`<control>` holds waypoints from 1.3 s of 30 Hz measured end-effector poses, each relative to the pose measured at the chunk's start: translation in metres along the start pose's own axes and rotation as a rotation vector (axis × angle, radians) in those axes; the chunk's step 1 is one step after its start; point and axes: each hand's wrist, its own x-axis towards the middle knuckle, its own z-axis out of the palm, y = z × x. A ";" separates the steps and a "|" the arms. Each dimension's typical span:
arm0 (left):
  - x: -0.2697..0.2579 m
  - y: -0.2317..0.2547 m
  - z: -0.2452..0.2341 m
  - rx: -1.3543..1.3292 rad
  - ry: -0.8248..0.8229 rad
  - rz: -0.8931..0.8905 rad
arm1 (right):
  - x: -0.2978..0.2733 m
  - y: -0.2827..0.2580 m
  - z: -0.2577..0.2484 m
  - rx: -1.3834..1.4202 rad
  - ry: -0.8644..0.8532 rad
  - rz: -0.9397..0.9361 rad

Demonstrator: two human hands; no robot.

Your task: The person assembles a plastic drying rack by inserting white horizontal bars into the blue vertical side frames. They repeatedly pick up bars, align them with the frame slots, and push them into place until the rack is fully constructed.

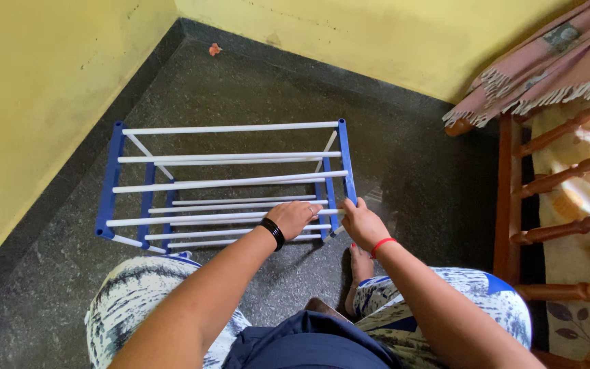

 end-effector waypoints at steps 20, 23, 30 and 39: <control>0.019 -0.058 -0.030 0.079 0.146 -0.064 | 0.063 0.067 0.017 1.219 -0.203 0.414; 0.019 -0.072 -0.021 0.105 0.050 -0.122 | 0.064 0.071 0.011 1.325 -0.226 0.395; 0.008 -0.077 -0.015 -0.004 0.025 -0.099 | 0.056 0.054 0.001 1.363 -0.319 0.396; 0.009 -0.065 -0.025 0.046 0.003 -0.124 | 0.051 0.042 -0.005 1.287 -0.324 0.423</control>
